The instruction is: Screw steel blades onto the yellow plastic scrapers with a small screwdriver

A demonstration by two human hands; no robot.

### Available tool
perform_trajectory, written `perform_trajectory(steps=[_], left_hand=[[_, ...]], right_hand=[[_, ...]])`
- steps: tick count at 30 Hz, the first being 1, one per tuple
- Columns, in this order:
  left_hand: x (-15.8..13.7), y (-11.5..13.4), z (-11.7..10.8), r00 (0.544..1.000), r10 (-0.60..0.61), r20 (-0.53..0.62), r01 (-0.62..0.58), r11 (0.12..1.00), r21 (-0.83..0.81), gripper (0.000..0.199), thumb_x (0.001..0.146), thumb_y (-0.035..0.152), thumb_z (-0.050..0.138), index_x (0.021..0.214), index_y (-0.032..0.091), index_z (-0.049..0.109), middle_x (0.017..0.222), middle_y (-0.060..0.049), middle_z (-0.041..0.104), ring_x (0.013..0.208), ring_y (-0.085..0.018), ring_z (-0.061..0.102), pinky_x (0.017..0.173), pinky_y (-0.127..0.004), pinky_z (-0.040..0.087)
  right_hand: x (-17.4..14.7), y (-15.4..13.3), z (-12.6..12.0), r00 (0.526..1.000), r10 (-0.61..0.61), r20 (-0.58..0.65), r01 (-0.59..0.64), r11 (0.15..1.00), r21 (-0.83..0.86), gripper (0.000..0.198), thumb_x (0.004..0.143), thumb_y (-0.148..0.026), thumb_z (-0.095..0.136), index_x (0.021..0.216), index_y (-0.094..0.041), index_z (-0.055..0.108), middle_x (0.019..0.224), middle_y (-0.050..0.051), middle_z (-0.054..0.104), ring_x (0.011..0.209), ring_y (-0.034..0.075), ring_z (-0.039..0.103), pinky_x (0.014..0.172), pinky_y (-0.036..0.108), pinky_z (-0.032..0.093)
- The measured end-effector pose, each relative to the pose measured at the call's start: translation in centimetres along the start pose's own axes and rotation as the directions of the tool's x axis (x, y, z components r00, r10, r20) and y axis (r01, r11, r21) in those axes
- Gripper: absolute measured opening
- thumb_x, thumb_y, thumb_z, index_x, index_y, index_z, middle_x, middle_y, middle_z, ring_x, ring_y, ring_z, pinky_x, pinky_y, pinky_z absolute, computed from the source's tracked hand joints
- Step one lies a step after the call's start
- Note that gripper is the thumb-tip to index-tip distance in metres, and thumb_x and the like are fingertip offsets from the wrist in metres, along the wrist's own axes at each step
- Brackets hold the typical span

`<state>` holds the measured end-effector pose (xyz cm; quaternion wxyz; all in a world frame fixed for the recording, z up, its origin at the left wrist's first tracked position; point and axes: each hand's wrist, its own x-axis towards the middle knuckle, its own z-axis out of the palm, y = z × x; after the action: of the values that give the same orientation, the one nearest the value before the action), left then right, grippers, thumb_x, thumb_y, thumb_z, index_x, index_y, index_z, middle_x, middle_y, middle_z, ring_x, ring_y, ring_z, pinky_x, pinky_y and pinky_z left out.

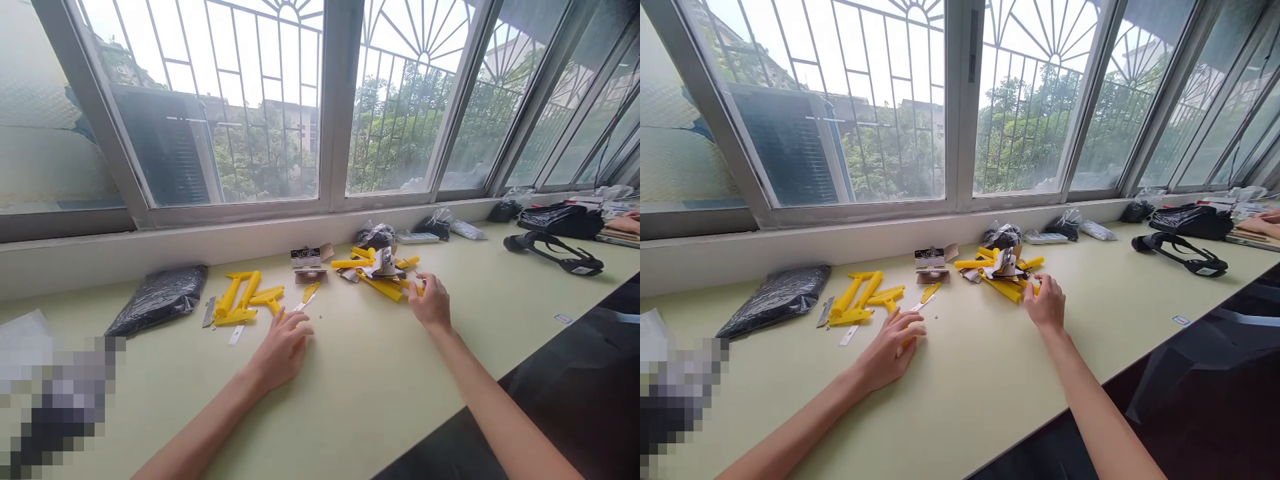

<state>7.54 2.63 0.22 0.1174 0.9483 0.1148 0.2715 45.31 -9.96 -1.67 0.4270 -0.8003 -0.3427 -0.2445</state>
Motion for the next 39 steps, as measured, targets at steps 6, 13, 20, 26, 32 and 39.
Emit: perform_trajectory(steps=[6,13,20,26,32,39], left_hand=[[0.0,0.4,0.3,0.988,0.118,-0.098,-0.119,0.993,-0.009,0.018,0.096,0.012,0.045,0.096,0.022,0.060,0.096,-0.006,0.066,0.095,-0.021,0.058,0.100,-0.045,0.042],[-0.1,0.6,0.3,0.981,0.146,-0.125,-0.148,0.989,-0.008,0.015,0.096,0.011,0.046,0.094,0.020,0.058,0.086,-0.004,0.065,0.083,-0.019,0.054,0.086,-0.039,0.042],[-0.1,0.7,0.3,0.972,0.157,-0.173,-0.159,0.987,0.003,0.016,0.095,0.010,0.046,0.089,0.019,0.057,0.083,-0.004,0.064,0.080,-0.018,0.053,0.082,-0.037,0.041],[-0.3,0.7,0.3,0.965,0.158,-0.211,-0.163,0.987,-0.006,0.014,0.095,0.010,0.047,0.097,0.019,0.057,0.090,-0.006,0.066,0.084,-0.020,0.055,0.082,-0.038,0.042],[-0.4,0.3,0.0,0.961,0.053,-0.270,-0.076,0.994,-0.078,0.026,0.097,0.017,0.050,0.122,0.021,0.051,0.115,-0.012,0.064,0.103,-0.025,0.057,0.090,-0.042,0.046],[-0.9,3.9,1.5,0.922,-0.308,-0.234,0.163,0.859,-0.485,0.029,0.103,0.034,0.045,0.131,0.027,0.046,0.123,-0.010,0.060,0.095,-0.020,0.057,0.089,-0.039,0.049]], right_hand=[[0.4,1.3,1.3,0.994,-0.070,0.079,0.077,0.993,-0.092,0.050,0.091,-0.060,0.047,0.111,-0.016,0.063,0.092,0.014,0.071,0.086,0.030,0.063,0.081,0.041,0.039],[0.2,-4.9,4.3,0.999,-0.034,0.038,0.036,0.998,-0.053,0.068,0.088,-0.072,0.048,0.122,-0.015,0.061,0.099,0.014,0.073,0.093,0.032,0.066,0.090,0.045,0.037],[3.9,-8.4,6.5,0.948,0.258,0.184,-0.225,0.957,-0.182,0.040,0.081,-0.051,0.064,0.089,-0.012,0.066,0.092,0.022,0.070,0.094,0.039,0.062,0.088,0.054,0.031],[4.7,-8.8,5.8,0.979,0.121,0.162,-0.134,0.988,0.077,0.030,0.088,-0.042,0.053,0.066,-0.021,0.049,0.066,0.005,0.058,0.067,0.019,0.050,0.069,0.035,0.034],[5.8,-9.9,2.3,0.997,-0.018,0.076,-0.007,0.947,0.320,0.037,0.088,-0.052,0.054,0.067,-0.023,0.041,0.059,-0.005,0.039,0.057,0.014,0.035,0.057,0.028,0.032],[-0.6,-14.4,-2.6,0.965,-0.239,0.109,0.146,0.834,0.532,0.036,0.092,-0.052,0.060,0.075,-0.021,0.051,0.064,-0.005,0.043,0.059,0.012,0.039,0.055,0.025,0.034]])
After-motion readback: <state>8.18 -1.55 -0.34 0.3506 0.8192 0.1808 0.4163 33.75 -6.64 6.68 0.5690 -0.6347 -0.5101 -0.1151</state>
